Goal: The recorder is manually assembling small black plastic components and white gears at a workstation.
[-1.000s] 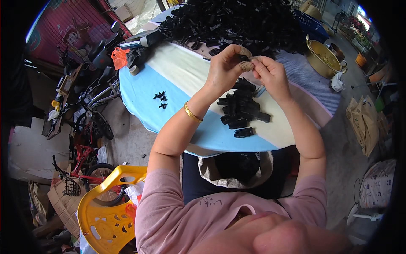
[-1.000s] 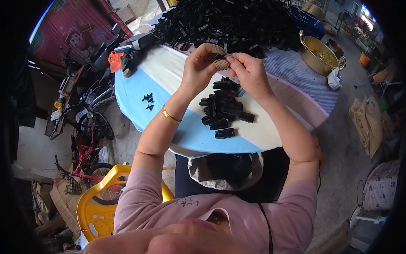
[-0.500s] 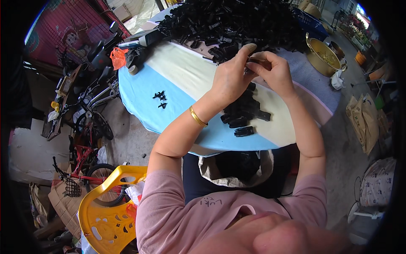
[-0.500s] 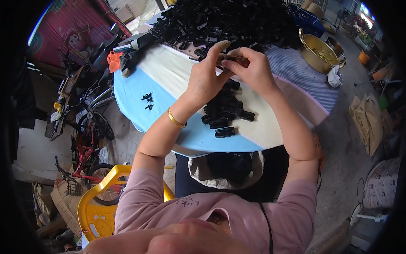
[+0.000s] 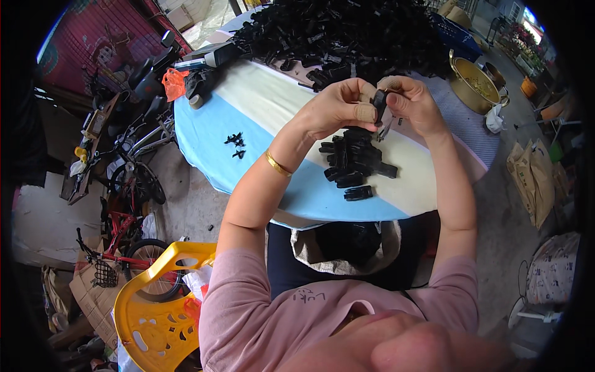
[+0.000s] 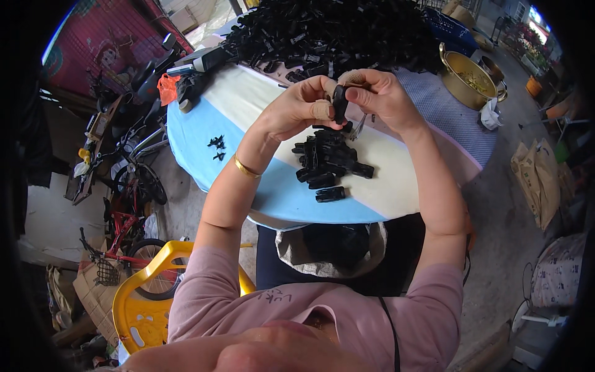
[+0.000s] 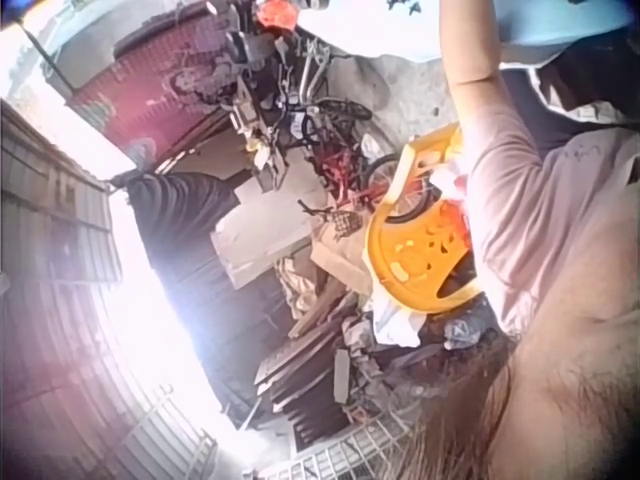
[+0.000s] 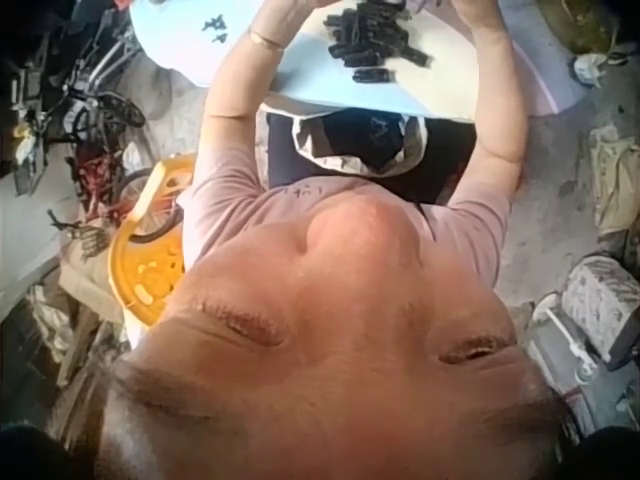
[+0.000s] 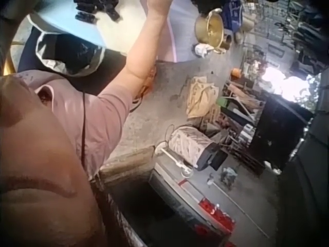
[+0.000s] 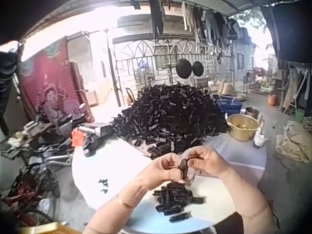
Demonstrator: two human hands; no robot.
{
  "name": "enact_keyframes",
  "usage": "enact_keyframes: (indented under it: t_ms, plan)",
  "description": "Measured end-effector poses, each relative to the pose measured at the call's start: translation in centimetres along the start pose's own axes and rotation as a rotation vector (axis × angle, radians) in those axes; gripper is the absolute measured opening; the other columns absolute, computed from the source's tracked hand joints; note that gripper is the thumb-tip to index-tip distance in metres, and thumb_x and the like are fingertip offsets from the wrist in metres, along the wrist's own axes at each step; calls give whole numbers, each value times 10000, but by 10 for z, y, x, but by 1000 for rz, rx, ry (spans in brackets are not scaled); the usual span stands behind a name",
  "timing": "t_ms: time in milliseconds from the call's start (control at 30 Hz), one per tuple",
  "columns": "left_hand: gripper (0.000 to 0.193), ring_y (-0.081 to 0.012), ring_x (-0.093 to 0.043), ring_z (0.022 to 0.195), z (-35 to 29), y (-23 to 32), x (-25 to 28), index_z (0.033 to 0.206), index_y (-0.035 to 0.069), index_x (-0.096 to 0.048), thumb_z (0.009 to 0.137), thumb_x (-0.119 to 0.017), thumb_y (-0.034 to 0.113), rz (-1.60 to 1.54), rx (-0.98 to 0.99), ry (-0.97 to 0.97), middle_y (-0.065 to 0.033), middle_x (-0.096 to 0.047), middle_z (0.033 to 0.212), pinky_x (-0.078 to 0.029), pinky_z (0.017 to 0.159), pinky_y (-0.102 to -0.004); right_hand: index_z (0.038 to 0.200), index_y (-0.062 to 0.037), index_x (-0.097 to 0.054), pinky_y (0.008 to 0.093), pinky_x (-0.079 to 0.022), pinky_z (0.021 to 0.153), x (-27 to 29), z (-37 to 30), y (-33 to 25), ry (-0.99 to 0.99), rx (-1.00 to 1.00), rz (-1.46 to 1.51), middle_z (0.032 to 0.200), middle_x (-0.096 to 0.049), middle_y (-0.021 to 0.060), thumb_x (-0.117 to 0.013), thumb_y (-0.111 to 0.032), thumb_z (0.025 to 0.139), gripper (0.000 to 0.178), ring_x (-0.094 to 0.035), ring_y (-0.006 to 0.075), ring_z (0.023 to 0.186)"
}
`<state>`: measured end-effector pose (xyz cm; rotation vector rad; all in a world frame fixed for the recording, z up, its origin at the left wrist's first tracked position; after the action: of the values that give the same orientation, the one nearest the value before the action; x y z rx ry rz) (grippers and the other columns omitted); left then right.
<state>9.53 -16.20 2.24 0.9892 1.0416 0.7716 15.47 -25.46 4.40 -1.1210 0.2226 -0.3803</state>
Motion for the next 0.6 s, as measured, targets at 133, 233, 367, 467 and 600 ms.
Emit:
enact_keyframes:
  t_ms: [133, 233, 367, 467, 600]
  plan:
    - [205, -157, -600, 696, 1, -2, 6, 825, 29, -509, 738, -685, 89, 9, -33, 104, -65, -584, 763, -502, 644, -238, 974, -22, -615, 178, -445, 702, 8, -1, 2, 62, -10, -157, 857, -616, 3, -648, -111, 777, 219, -554, 64, 778]
    - [170, -147, -594, 695, -1, 0, 10, 797, 31, -514, 751, -670, 78, 136, -52, 175, -65, -588, 763, -492, 666, -233, 1004, -26, -600, 165, -435, 654, 4, 0, 0, 117, 41, -221, 827, -604, -3, -610, -107, 811, 209, -537, 53, 727]
    - [159, -146, -598, 723, 0, 9, 17, 791, 34, -509, 750, -663, 44, 302, -197, 310, -64, -590, 769, -491, 693, -244, 1041, -27, -537, 127, -273, 474, 5, -3, -5, 232, 13, -76, 689, -468, -42, -481, -117, 885, 189, -338, -1, 534]
    - [169, -151, -602, 756, -2, 17, 21, 787, 21, -496, 740, -658, 2, 404, -277, 398, -73, -593, 793, -501, 697, -261, 957, -26, -548, 129, -276, 483, 1, -4, -7, 265, 102, -265, 696, -483, -40, -498, -127, 881, 136, -358, -2, 552]
    - [183, -148, -600, 753, -7, 28, 9, 890, -15, -522, 746, -635, -33, 354, -400, 392, -77, -601, 811, -509, 672, -260, 886, -20, -560, 154, -366, 570, -7, -4, -6, 285, 135, -465, 717, -527, -24, -514, -108, 874, 100, -462, 24, 635]
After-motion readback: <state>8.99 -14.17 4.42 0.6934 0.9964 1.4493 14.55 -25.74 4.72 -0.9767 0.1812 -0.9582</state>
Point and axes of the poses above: each hand's wrist, its own z-axis towards the middle knuckle, its own x-axis out of the back of the hand, y = z × x, the point moved 7 cm from there along z, towards the middle knuckle
